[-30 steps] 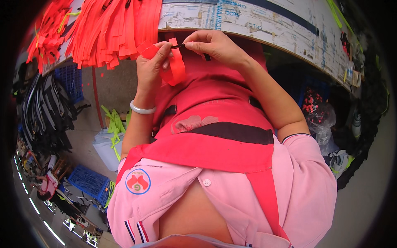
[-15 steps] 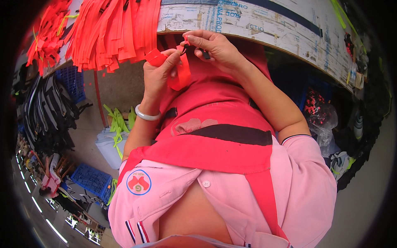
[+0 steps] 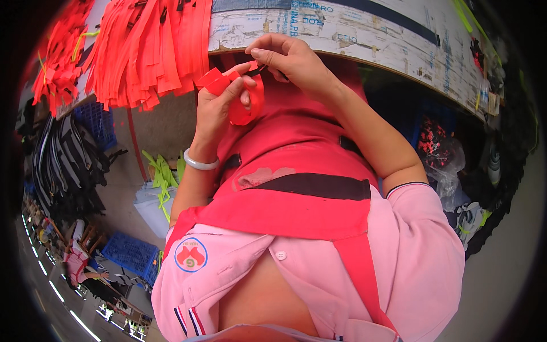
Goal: Attach small plastic buckles or clips to the ends of red fabric straps at a workshop bench.
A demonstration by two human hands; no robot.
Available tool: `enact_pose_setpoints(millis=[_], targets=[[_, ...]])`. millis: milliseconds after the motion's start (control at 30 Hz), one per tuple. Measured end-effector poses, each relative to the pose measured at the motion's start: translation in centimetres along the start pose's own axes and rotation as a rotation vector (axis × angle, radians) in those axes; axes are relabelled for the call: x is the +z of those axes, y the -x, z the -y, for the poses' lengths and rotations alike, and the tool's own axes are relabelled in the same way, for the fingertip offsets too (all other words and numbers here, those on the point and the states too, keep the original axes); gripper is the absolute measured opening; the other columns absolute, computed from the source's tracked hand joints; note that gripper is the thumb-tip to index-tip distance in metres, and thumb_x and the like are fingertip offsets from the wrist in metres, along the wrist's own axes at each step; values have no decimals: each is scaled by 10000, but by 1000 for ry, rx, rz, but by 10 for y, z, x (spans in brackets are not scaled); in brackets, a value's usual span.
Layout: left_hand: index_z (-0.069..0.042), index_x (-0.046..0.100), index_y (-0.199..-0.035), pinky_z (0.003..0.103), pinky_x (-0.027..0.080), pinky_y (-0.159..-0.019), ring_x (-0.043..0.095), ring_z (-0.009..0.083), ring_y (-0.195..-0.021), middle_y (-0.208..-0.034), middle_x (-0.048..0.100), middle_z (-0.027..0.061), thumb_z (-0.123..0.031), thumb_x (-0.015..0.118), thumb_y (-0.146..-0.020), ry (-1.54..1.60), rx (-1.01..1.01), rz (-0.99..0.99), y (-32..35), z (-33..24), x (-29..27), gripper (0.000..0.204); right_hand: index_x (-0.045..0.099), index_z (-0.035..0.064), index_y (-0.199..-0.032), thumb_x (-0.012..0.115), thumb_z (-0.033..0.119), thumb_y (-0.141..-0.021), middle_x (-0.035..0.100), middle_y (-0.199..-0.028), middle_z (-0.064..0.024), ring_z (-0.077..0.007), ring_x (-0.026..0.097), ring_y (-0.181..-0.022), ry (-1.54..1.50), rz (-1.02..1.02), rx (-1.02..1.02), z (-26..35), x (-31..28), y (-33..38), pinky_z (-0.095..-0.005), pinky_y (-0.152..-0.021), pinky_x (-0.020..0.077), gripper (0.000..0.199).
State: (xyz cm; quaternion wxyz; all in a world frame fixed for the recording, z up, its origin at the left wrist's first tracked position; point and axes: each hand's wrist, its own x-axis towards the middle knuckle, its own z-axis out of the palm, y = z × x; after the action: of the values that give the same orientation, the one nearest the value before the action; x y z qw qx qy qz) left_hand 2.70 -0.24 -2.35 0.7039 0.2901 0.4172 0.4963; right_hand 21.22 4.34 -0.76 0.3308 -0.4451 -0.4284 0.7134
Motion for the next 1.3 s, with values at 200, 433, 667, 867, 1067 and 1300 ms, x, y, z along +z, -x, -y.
enact_pose_setpoints(millis=[200,433,667,867,1067,1300], targets=[[47,652,-1057,192,441,-554,549,72,-597,-857,683,73,-109,596,-923,-172,-36,77,-1,-3,-14,212,635,23,-969,650,178,-893,640,-815,2,-29,533,-661,104,54,6,14,12,8,-169,-549,391,173],[16,671,-1055,189,433,-533,538,56,-592,-865,685,59,-101,590,-926,-311,103,101,1,-1,-12,192,653,19,-954,645,181,-896,638,-737,1,-30,486,-568,117,-23,-43,8,16,10,-168,-491,376,172],[-5,676,-1063,184,428,-525,528,38,-591,-846,677,27,-77,596,-919,-381,176,110,5,-3,-10,180,649,7,-949,635,180,-903,643,-748,-4,-32,509,-597,166,14,26,15,20,17,-170,-514,395,179],[-6,682,-1040,185,427,-521,529,34,-590,-776,644,-5,-71,620,-902,-468,231,153,6,-1,-10,165,630,5,-899,636,180,-903,645,-742,-19,-42,527,-615,195,67,-100,8,20,12,-190,-527,403,175],[2,675,-1047,185,429,-518,534,46,-574,-762,654,17,-78,626,-899,-401,127,101,12,-8,-11,176,593,42,-817,653,248,-896,643,-758,-17,-38,518,-612,227,108,113,10,16,10,-183,-540,382,228],[-10,691,-1008,190,420,-497,547,51,-559,-748,666,17,-106,633,-893,-290,82,192,6,-19,-15,161,631,55,-962,626,243,-919,604,-784,37,5,401,-535,132,43,-29,-20,15,7,-157,-460,276,193]])
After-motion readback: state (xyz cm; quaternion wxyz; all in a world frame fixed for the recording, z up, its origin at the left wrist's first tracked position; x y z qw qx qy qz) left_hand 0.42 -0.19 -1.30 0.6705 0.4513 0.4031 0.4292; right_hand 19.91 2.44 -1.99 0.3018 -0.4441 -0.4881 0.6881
